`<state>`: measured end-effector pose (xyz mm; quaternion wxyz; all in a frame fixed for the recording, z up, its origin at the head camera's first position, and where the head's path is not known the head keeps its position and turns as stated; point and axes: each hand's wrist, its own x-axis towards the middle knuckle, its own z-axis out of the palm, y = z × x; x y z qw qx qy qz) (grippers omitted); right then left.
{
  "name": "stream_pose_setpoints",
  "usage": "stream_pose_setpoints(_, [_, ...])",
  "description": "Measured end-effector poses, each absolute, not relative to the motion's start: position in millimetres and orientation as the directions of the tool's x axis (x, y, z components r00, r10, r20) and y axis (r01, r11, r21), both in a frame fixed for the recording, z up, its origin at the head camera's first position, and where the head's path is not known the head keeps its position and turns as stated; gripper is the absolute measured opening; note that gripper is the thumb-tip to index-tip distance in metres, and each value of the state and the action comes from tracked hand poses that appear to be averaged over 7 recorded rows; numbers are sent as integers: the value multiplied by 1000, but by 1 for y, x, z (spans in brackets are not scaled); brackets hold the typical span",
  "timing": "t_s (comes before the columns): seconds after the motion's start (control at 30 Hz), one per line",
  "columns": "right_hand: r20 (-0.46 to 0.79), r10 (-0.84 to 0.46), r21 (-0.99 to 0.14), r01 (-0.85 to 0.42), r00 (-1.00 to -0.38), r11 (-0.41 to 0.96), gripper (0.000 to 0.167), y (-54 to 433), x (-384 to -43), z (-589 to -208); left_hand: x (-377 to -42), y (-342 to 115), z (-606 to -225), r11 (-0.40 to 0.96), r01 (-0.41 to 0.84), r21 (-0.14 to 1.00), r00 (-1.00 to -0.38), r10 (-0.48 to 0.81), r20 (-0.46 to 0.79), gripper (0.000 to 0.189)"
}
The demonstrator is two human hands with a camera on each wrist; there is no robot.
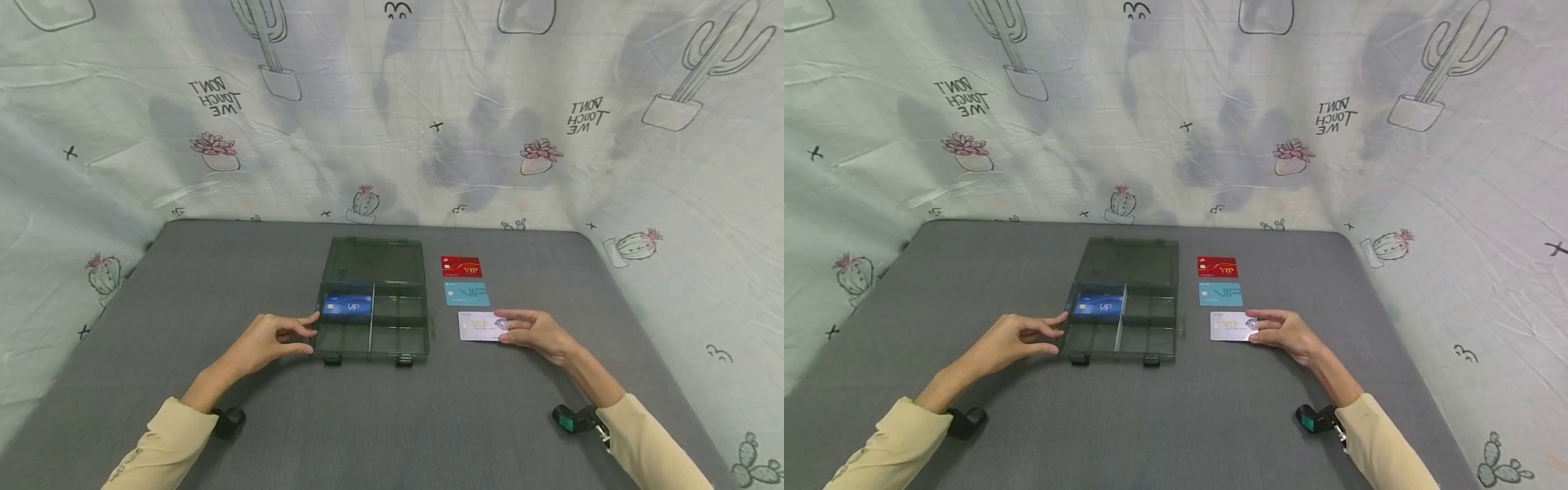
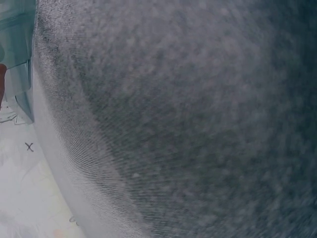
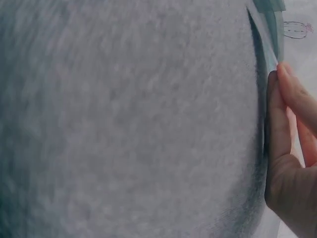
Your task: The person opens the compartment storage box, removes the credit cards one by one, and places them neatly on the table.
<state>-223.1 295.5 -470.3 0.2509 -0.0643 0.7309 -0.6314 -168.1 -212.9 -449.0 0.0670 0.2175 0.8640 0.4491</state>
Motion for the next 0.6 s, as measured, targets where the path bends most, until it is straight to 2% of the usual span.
stream_pose_setpoints(0.5, [-106, -456, -964, -22, -884, 266, 62, 301, -230, -475, -168, -212, -447, 498, 306, 811, -900, 430, 75, 28])
stream_pose_setpoints(0.6, [-94, -470, -964, -37, -878, 263, 61, 302, -232, -474, -168, -212, -447, 499, 306, 811, -899, 431, 75, 28])
